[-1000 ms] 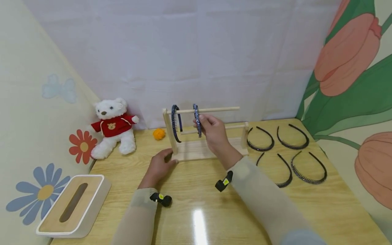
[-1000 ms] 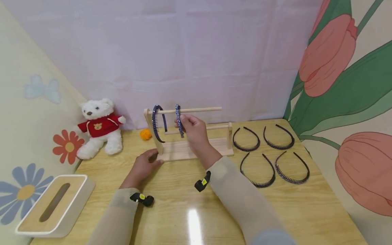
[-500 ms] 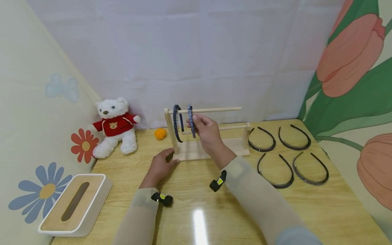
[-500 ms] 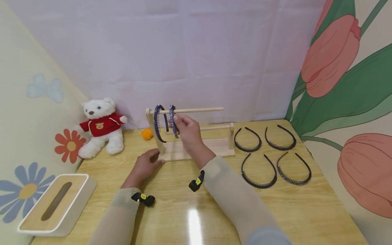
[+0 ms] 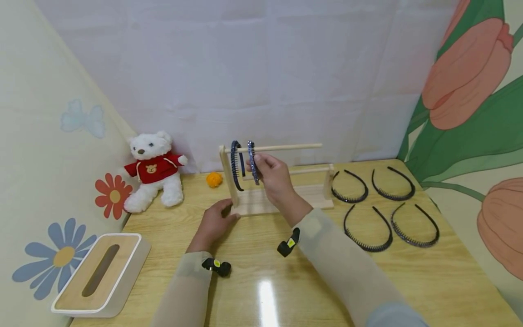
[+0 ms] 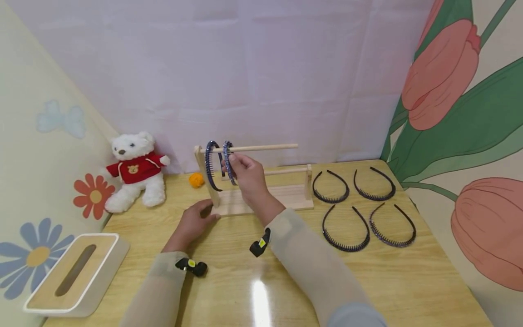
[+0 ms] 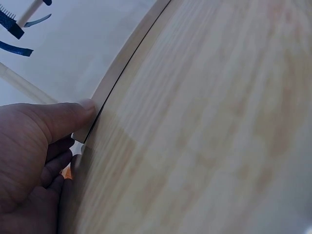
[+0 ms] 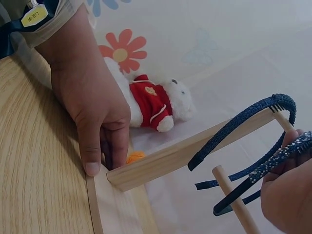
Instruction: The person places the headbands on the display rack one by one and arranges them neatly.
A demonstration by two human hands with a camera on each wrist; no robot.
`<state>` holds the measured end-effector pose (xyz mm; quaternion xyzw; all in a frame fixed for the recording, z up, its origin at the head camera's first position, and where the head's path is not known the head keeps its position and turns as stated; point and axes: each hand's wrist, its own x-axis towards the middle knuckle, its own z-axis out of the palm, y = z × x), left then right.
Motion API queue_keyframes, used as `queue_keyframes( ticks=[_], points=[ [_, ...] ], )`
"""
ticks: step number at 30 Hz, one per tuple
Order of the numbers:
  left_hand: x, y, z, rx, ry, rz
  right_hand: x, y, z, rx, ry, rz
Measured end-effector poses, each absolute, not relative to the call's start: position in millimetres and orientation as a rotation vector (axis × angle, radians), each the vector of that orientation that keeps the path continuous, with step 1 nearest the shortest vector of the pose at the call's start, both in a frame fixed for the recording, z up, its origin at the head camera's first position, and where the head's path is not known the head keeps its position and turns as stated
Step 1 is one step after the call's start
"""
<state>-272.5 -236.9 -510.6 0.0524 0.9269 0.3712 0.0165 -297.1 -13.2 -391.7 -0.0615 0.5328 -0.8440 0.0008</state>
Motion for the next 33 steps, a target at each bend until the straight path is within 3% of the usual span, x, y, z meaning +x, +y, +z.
queue_keyframes(
  ticks=[33],
  points=[
    [-273.4,-239.3,-513.8,0.193,2.896,1.170,-295.0,-11.7,-394.7,-0.247,1.634,-2.618]
  ],
)
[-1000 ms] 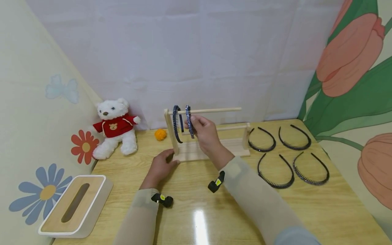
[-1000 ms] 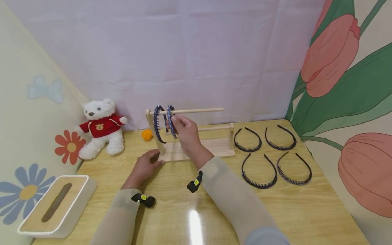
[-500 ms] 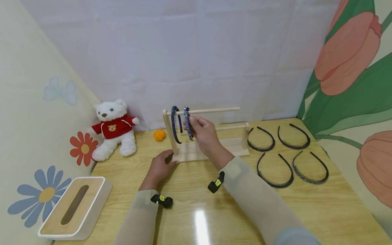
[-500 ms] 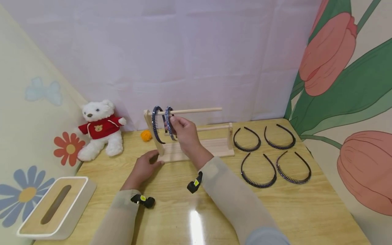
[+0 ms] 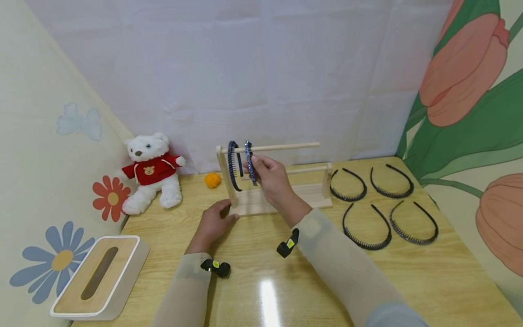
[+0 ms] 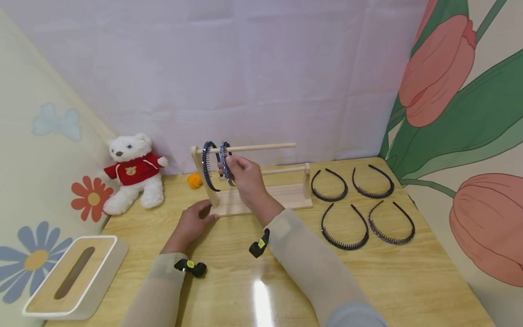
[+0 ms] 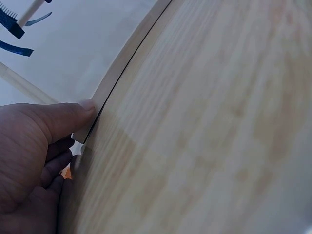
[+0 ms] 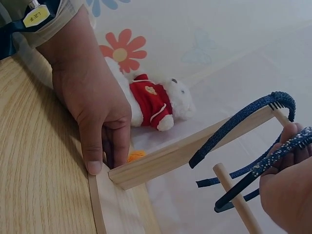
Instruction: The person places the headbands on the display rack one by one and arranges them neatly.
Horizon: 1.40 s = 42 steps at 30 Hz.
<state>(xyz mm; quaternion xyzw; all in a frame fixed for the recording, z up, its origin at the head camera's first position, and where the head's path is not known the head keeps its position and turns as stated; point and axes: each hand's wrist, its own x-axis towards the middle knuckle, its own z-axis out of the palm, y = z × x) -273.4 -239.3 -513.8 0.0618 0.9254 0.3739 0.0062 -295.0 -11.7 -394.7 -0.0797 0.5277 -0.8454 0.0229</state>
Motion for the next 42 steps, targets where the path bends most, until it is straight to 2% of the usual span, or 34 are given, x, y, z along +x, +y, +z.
queue_keyframes(
  ticks=[9,14,18,24,31,42],
  points=[
    [-272.5,-239.2,-511.8,0.179,2.890,1.170,-296.9,-4.8,-396.1,-0.253,1.738,-2.579],
    [-271.9,-238.5,-510.9,0.175,2.891,1.161,-289.5,14.1,-404.0,-0.292,2.114,-2.419],
    [-272.8,-238.3,-511.3,0.175,2.893,1.158,-276.1,39.5,-414.7,-0.431,2.365,-2.273],
    [-272.3,-237.7,-510.4,0.174,2.884,1.161,-253.9,89.6,-431.4,-0.549,2.533,-2.065],
    [-272.2,-236.6,-510.8,0.170,2.884,1.156,-233.9,170.1,-447.4,-0.684,2.817,-1.476],
    [-273.3,-238.2,-509.5,0.167,2.888,1.139,-202.4,288.7,-470.7,-0.511,2.800,-1.067]
  ],
)
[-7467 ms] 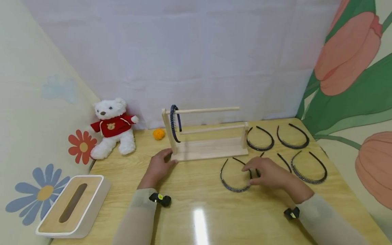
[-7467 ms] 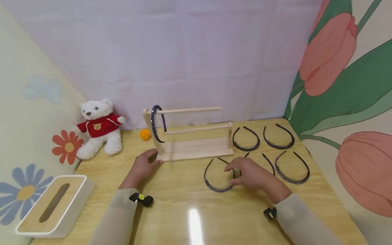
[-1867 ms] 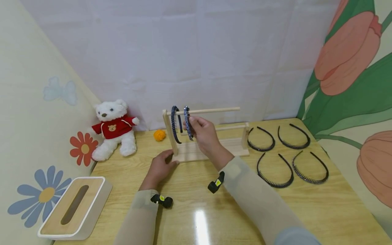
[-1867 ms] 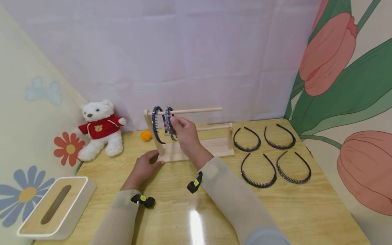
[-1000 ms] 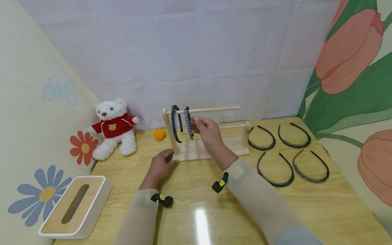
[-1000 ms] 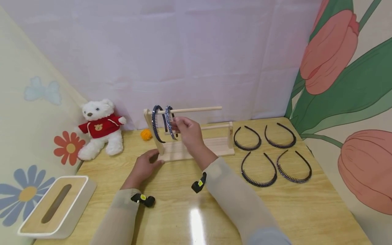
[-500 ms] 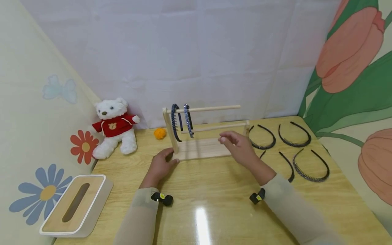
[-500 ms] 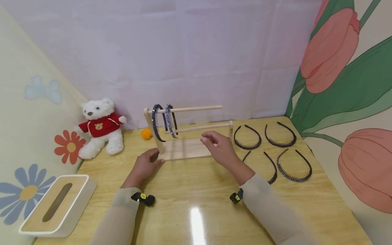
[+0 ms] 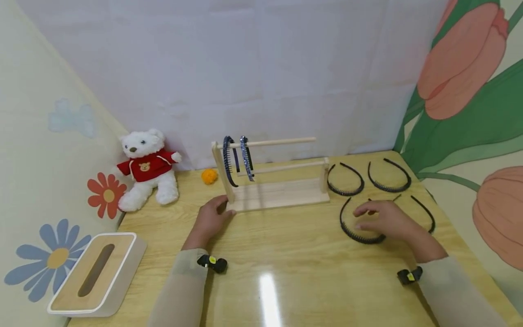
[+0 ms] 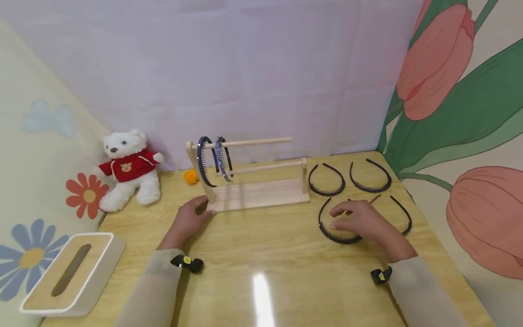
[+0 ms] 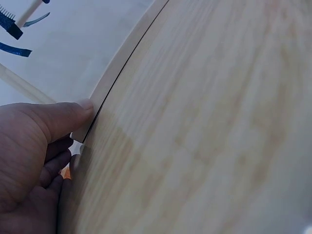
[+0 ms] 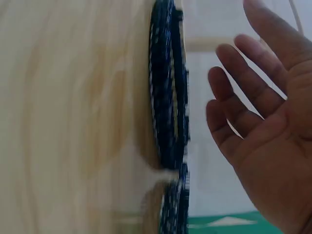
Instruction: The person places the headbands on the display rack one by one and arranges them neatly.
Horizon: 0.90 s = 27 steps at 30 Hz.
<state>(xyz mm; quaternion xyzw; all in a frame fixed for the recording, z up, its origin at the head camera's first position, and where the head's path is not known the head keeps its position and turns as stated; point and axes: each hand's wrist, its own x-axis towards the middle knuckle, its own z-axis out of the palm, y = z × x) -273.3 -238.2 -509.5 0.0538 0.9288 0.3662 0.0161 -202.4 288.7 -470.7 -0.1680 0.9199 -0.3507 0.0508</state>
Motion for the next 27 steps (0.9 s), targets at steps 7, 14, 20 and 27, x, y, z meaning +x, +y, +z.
queue_keyframes(
  ticks=[7,14,20,27],
  points=[
    [-274.2,-238.0,-505.7,0.146,2.895,1.104,-196.6,310.2,-476.2,-0.627,2.712,-0.852],
    [-275.4,-236.6,-508.4,0.165,2.906,1.120,-196.5,299.9,-475.6,-0.771,2.690,-0.694],
    [-275.2,-235.9,-512.5,0.164,2.887,1.129,-191.6,267.7,-478.7,-0.866,2.537,-0.719],
    [-275.0,-235.1,-510.8,0.164,2.901,1.152,-196.6,222.3,-472.2,-1.020,2.320,-0.914]
  ],
)
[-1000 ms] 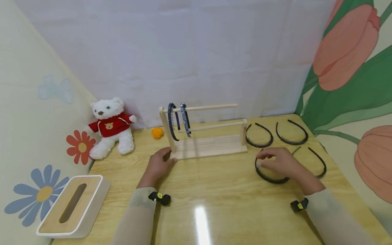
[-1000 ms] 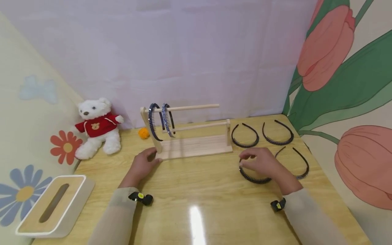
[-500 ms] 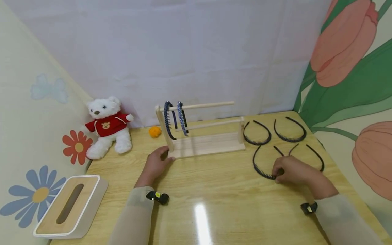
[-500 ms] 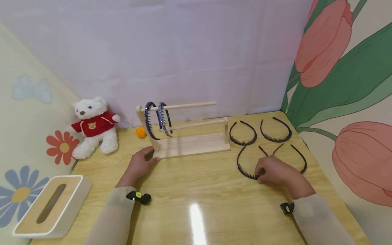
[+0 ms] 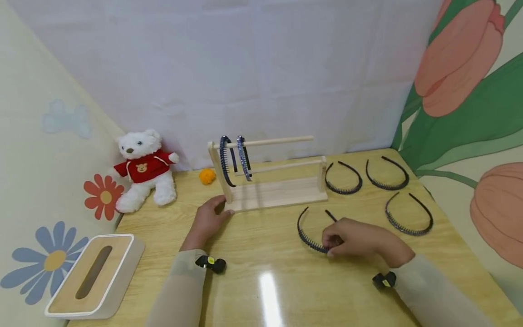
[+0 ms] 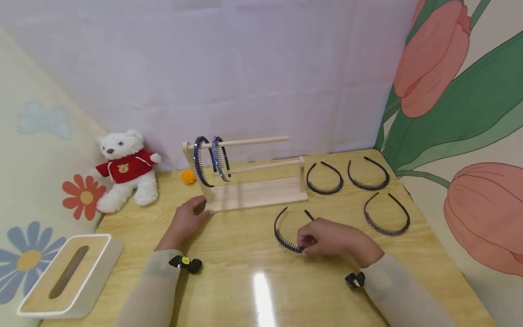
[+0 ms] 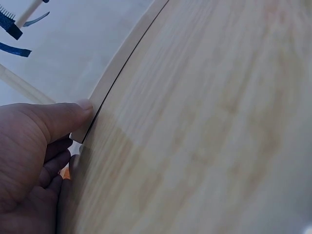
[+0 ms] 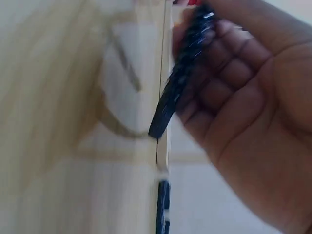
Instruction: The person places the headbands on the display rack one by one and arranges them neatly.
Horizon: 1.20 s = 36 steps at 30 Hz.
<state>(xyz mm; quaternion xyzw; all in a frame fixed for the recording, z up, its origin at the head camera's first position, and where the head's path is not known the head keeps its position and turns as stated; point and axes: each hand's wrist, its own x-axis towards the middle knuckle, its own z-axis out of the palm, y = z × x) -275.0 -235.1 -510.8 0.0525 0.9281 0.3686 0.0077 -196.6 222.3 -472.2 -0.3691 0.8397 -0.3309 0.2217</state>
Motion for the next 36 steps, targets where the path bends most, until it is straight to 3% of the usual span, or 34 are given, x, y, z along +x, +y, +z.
queue_keyframes(
  ticks=[10,17,36],
  points=[
    [-274.9,-238.3,-514.8,0.161,2.884,1.165,-215.9,180.1,-464.6,-1.035,1.882,-1.672],
    [-274.8,-237.9,-512.3,0.163,2.895,1.166,-218.9,169.3,-447.9,-0.805,1.109,-2.318],
    [-274.7,-236.9,-510.5,0.166,2.898,1.128,-222.7,212.1,-396.8,-0.924,0.827,-2.748]
  ],
)
